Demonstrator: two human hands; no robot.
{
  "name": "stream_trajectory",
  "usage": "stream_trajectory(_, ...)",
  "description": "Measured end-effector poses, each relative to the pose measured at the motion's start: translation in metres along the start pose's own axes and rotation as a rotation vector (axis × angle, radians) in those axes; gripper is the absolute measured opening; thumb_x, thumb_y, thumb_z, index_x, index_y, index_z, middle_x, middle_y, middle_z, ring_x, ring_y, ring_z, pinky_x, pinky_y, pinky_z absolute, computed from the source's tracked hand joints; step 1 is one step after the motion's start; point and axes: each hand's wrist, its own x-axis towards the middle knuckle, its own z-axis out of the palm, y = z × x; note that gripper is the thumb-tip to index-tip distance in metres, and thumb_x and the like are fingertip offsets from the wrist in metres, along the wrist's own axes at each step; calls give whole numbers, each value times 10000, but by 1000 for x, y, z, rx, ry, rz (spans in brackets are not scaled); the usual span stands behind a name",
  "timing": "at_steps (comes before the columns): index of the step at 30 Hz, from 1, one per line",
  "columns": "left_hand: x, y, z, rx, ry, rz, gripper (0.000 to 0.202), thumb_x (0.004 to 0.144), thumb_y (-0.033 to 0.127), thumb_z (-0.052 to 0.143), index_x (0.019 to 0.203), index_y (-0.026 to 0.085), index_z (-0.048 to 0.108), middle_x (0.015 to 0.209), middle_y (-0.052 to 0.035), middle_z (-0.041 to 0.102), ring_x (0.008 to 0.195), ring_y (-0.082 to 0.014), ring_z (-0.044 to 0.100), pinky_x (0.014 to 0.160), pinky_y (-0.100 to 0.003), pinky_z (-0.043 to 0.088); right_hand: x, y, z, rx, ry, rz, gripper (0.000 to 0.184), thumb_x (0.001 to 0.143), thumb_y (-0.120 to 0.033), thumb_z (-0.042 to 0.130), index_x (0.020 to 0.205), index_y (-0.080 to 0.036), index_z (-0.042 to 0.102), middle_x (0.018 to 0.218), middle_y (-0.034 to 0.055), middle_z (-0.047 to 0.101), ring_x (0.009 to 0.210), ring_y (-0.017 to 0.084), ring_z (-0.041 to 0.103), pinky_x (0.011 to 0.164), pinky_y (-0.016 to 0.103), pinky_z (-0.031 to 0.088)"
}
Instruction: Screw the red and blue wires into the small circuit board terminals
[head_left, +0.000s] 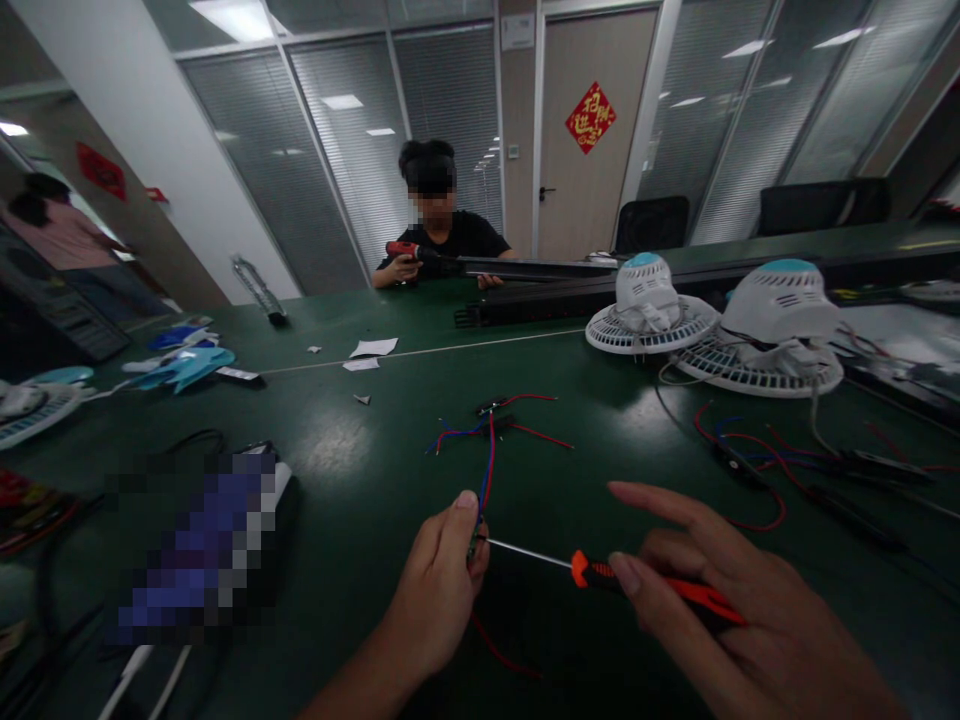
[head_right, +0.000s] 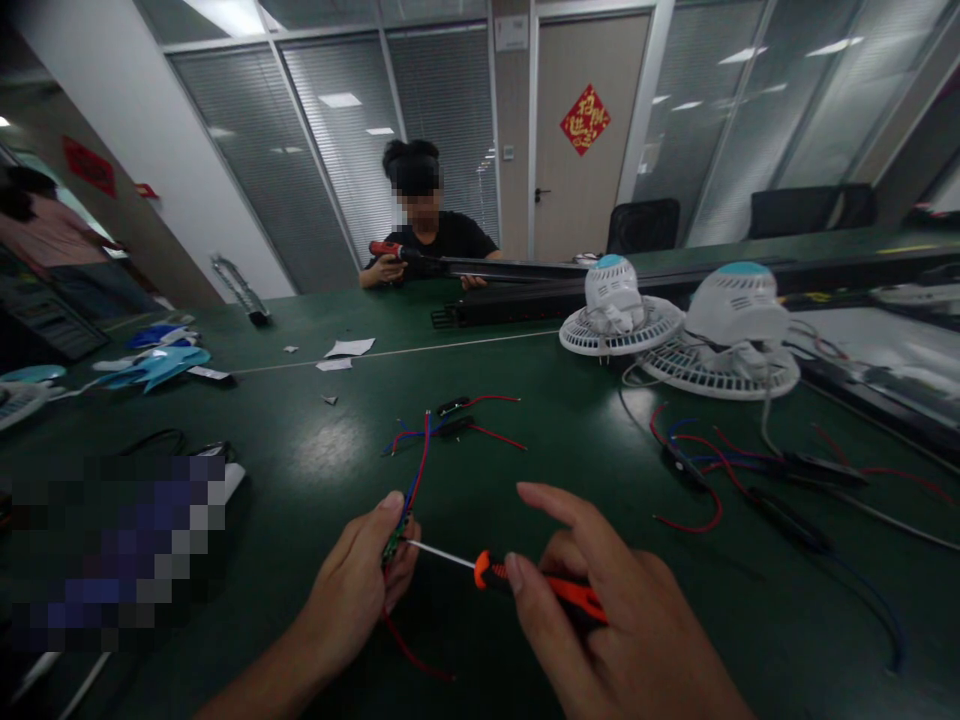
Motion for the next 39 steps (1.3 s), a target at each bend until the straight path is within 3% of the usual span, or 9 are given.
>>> stream_trajectory(24, 1, 0, 0, 10, 27, -48, 585, 604, 784, 511, 608, 200, 505, 441, 73, 396, 403, -96, 356, 400, -230, 304, -2, 1, 1, -27, 24, -75, 324, 923, -276, 470, 1237, -215, 416, 746, -32, 725, 612, 118, 694, 508, 194, 512)
stream_trajectory(39, 2, -2, 0, 13, -26, 17, 584, 638, 796, 485, 556, 219, 455, 424, 74, 361, 382, -95, 333, 389, -232, 298, -2, 1, 1, -42, 38, -82, 306, 925, -271, 454, 1225, -226, 417, 745, -38, 705, 607, 103, 689, 532, 168, 516)
